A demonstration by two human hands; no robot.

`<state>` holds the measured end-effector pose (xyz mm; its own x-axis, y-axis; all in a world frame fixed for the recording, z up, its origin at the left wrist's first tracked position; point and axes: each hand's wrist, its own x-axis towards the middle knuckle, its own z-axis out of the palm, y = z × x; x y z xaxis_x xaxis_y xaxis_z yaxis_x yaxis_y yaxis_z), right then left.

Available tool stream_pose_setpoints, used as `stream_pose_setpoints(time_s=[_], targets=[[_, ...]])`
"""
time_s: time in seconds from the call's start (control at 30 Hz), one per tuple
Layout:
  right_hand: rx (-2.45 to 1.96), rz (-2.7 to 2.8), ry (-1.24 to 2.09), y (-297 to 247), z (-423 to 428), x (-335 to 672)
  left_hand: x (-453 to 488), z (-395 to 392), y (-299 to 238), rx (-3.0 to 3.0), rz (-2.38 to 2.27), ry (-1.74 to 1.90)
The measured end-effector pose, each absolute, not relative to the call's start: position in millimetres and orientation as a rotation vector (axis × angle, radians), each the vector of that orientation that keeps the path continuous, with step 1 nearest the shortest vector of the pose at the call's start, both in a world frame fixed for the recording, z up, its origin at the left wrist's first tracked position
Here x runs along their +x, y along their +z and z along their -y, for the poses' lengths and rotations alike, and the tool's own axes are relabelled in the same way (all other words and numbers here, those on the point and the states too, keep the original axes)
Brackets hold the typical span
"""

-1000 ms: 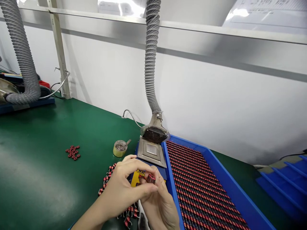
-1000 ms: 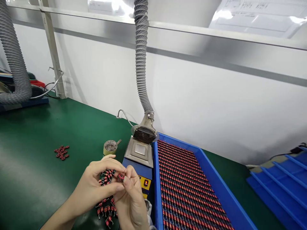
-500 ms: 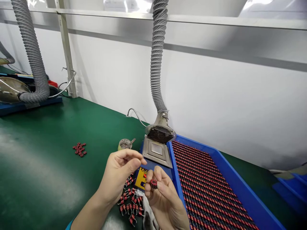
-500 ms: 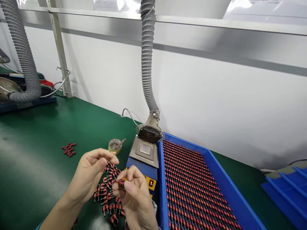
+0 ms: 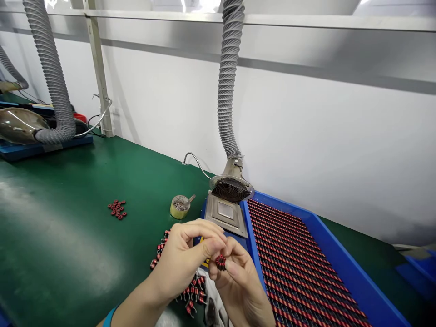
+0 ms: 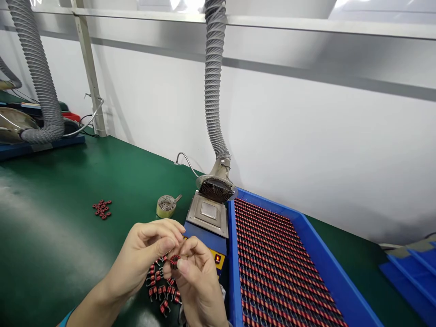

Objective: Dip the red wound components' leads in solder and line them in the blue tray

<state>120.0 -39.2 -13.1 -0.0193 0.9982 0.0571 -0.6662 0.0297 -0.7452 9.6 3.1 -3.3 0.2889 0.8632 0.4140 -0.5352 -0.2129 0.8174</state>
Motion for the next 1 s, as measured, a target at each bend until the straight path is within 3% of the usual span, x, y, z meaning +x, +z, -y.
stream_pose_setpoints(time_s=[0.17,0.3,0.5,0.6,0.73,1.0], targets=[[-0.618,0.764,1.463,-11.8,38.4,120.4,4.3,-6.8,-7.8,1.092,-0.386,1.613],[-0.695,0.854,1.317,-13.1,36.3,125.0,-7.7,-8.7,-5.7,1.235,-0.475,1.619],[-0.907,1.071,1.033,-21.1,37.9,137.5,-17.2,-1.5,7.3,1.96,-0.642,1.033],[-1.025,1.139,0.922,-22.1,40.7,139.5,-11.5,0.1,9.9,2.021,-0.612,0.856],[-0.98,1.147,0.943,-19.3,39.6,138.8,-4.0,-0.8,6.6,1.945,-0.595,0.99],[-0.641,0.744,1.333,-6.6,35.7,129.8,-8.2,-3.9,-3.1,1.577,-0.506,1.522]])
